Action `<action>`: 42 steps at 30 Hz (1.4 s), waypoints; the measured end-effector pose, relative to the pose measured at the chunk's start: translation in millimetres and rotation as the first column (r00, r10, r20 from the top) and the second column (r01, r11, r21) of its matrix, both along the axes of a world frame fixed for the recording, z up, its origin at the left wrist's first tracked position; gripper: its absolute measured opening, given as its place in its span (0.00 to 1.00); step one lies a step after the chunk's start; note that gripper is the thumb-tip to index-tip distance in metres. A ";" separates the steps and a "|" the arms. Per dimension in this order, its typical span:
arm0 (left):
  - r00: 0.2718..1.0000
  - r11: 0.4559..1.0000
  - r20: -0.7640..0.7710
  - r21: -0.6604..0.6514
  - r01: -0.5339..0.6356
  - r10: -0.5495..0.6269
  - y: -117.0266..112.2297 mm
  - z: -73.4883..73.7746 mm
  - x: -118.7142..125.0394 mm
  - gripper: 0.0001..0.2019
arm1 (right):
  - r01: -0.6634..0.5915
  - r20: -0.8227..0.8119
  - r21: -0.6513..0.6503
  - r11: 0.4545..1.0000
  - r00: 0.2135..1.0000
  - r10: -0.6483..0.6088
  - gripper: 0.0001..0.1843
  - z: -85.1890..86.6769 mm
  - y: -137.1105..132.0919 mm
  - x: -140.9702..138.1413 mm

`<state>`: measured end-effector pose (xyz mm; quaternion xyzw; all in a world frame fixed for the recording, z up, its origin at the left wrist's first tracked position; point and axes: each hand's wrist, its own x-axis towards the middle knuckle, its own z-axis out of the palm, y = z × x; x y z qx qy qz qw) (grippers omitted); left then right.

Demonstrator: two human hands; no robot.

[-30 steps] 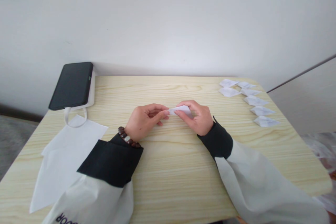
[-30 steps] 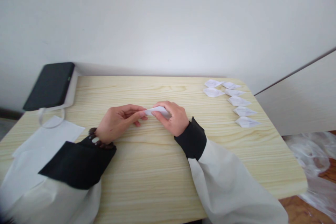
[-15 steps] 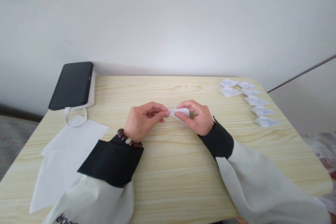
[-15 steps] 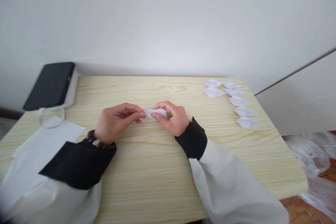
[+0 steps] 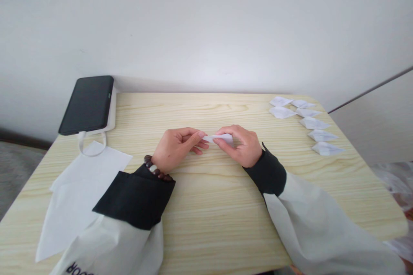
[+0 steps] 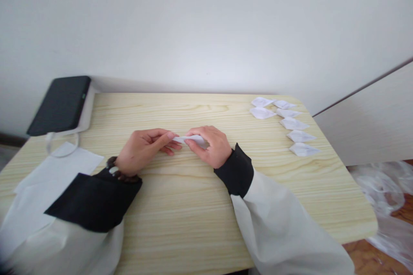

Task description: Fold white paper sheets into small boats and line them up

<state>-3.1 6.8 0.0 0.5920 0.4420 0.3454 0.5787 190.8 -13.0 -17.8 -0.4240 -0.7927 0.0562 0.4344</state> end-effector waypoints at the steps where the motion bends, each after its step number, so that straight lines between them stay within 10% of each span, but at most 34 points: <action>1: 1.000 1.000 -0.012 0.017 0.015 -0.015 -0.4 0.2 -0.4 0.14 | 0.004 0.000 0.008 1.000 1.000 -0.004 0.04 -0.1 -0.1 0.0; 9: 0.952 0.950 -0.302 0.309 0.049 0.049 -4.2 -0.7 -1.0 0.14 | 0.024 0.020 0.035 0.999 0.999 -0.025 0.06 -0.2 0.7 0.0; 19: 0.939 0.954 -0.345 0.286 0.088 0.016 -3.6 0.2 -0.7 0.16 | 0.019 -0.020 0.001 1.000 1.000 -0.019 0.06 0.9 -1.5 -0.6; 42: 0.980 0.994 0.164 0.007 -0.113 0.110 -4.4 -1.7 6.6 0.11 | -0.017 -0.146 -0.145 0.989 0.989 -0.005 0.08 -0.4 -3.0 -1.0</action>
